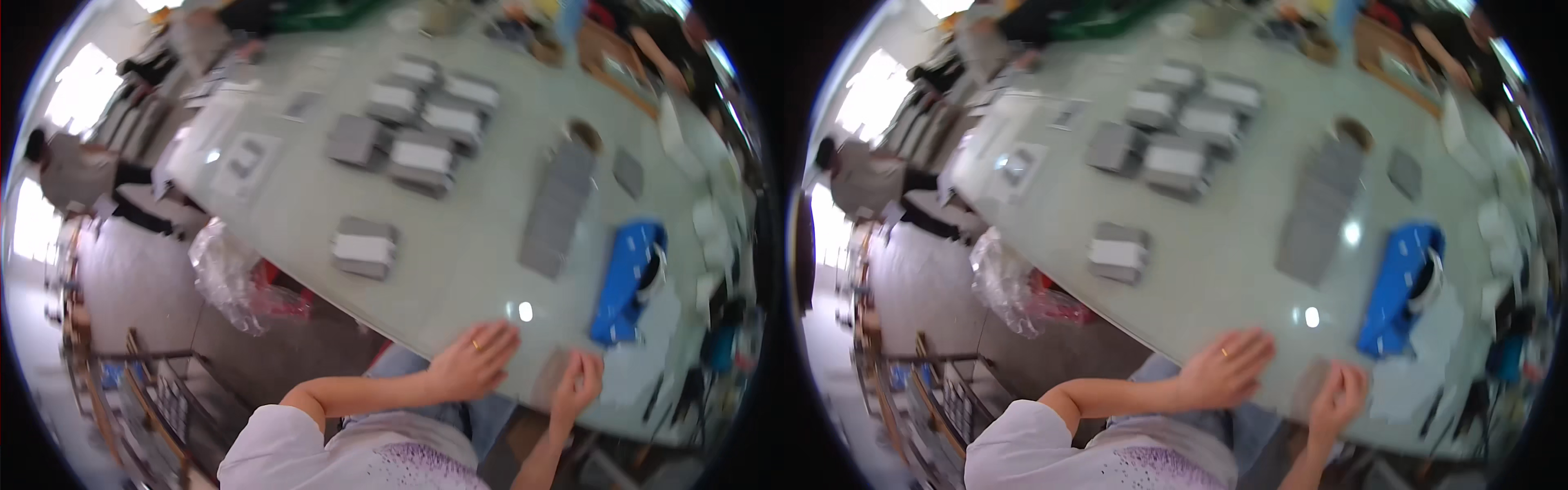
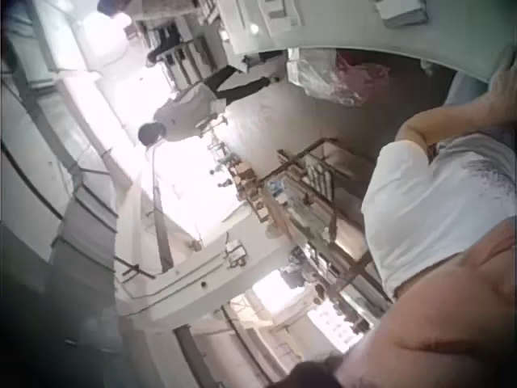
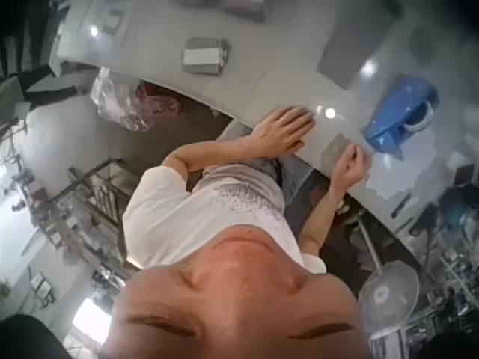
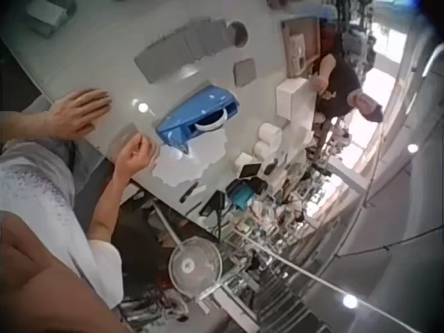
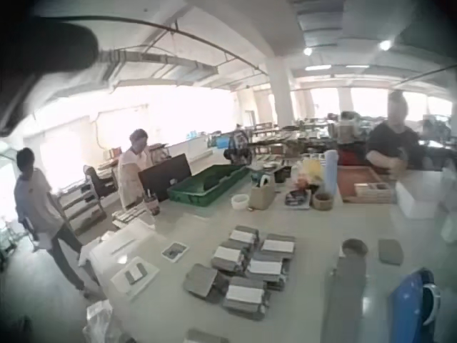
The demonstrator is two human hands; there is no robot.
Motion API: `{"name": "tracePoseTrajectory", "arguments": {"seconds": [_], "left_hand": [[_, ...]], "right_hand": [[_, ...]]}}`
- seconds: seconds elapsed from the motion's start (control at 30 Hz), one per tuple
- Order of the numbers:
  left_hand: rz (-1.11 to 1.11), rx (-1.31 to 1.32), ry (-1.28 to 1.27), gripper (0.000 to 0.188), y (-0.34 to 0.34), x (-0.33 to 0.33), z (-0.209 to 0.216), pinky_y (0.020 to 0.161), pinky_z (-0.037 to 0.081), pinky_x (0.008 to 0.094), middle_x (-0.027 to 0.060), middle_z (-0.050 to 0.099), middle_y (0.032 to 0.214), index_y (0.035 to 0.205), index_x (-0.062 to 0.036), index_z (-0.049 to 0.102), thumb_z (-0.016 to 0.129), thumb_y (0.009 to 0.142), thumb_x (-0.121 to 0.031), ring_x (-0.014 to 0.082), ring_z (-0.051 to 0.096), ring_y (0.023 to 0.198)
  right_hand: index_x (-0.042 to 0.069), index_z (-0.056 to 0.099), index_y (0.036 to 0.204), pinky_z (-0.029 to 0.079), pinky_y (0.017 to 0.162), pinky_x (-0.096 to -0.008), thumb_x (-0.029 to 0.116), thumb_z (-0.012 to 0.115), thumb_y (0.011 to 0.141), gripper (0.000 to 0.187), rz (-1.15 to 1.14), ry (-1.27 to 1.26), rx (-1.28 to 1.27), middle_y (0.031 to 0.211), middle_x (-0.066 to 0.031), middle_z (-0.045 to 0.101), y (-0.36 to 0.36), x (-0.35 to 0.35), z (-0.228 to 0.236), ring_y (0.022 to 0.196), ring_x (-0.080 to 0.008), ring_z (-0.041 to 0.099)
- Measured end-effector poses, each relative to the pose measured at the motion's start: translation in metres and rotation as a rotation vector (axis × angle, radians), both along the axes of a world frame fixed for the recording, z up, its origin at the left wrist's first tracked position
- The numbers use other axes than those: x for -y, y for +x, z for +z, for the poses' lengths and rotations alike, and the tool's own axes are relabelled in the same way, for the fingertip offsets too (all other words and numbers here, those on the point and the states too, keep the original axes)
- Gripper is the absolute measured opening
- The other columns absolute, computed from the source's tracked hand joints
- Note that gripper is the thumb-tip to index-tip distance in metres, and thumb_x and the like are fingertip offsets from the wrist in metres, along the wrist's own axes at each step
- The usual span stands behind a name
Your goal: Applying white adhesive labels or insulators to grey metal transformer core stacks at a factory workbench.
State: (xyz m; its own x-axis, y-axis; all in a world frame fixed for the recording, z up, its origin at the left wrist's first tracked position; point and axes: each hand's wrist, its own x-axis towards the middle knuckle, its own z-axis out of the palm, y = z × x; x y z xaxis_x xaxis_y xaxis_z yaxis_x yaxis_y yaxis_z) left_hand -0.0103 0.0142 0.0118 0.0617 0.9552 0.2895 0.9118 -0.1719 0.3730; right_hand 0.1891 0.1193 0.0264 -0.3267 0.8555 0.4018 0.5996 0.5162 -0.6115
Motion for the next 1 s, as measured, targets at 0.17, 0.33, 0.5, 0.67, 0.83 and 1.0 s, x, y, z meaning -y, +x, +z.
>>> {"name": "tracePoseTrajectory", "arguments": {"seconds": [0.17,0.33,0.5,0.67,0.83,1.0], "left_hand": [[-0.038,-0.059,0.01,0.056,-0.009,-0.008,0.003,0.105,0.039,0.0447,0.0138,0.051,0.14,0.131,-0.0005,0.055,0.061,0.086,-0.033,0.0312,0.045,0.132],[-0.054,-0.035,0.023,0.054,0.001,-0.012,-0.001,0.103,0.04,0.0438,0.0126,0.051,0.141,0.131,-0.0023,0.057,0.06,0.087,-0.034,0.0303,0.045,0.132],[-0.02,-0.049,0.032,0.053,0.001,-0.006,0.002,0.1,0.043,0.0438,0.0098,0.054,0.138,0.129,-0.0038,0.06,0.062,0.083,-0.031,0.0287,0.049,0.128],[-0.006,-0.034,0.027,0.052,0.0,-0.005,0.001,0.099,0.043,0.0435,0.0099,0.054,0.138,0.128,-0.0041,0.06,0.063,0.083,-0.03,0.0285,0.048,0.128],[-0.027,0.245,-0.026,0.044,-0.016,-0.014,0.029,0.097,0.044,0.0432,0.0109,0.057,0.13,0.123,-0.0081,0.063,0.069,0.08,-0.019,0.0295,0.051,0.124],[0.142,0.633,0.023,0.02,-0.08,-0.084,0.041,0.089,0.045,0.0353,0.0101,0.063,0.103,0.101,-0.0054,0.065,0.069,0.082,-0.007,0.0275,0.058,0.101]], "right_hand": [[0.004,0.067,0.108,0.049,0.075,-0.037,0.001,0.063,0.083,0.026,0.275,-0.093,0.053,0.099,-0.0115,0.061,-0.068,-0.004,0.022,0.088,-0.0304,0.059],[0.008,0.066,0.118,0.049,0.071,-0.0374,0.006,0.066,0.082,0.037,0.198,0.187,0.205,0.094,-0.0092,0.058,-0.079,-0.038,0.013,0.084,-0.0272,0.056],[0.01,0.066,0.12,0.049,0.063,-0.0348,0.007,0.068,0.081,0.039,0.191,0.145,0.28,0.089,-0.0061,0.055,-0.093,-0.039,-0.003,0.079,-0.023,0.056],[0.011,0.066,0.121,0.049,0.061,-0.0343,0.008,0.068,0.081,0.041,0.17,0.162,0.293,0.088,-0.0048,0.055,-0.096,-0.04,0.0,0.075,-0.0216,0.056],[0.007,0.066,0.107,0.045,0.057,-0.0296,0.005,0.065,0.085,0.021,0.091,0.053,0.064,0.084,-0.006,0.055,-0.091,-0.067,0.004,0.069,-0.0178,0.054],[0.002,0.061,0.095,0.043,0.056,-0.0269,0.004,0.064,0.088,0.007,0.057,-0.045,-0.085,0.083,-0.0056,0.055,-0.081,-0.106,0.001,0.065,-0.0145,0.053]]}}
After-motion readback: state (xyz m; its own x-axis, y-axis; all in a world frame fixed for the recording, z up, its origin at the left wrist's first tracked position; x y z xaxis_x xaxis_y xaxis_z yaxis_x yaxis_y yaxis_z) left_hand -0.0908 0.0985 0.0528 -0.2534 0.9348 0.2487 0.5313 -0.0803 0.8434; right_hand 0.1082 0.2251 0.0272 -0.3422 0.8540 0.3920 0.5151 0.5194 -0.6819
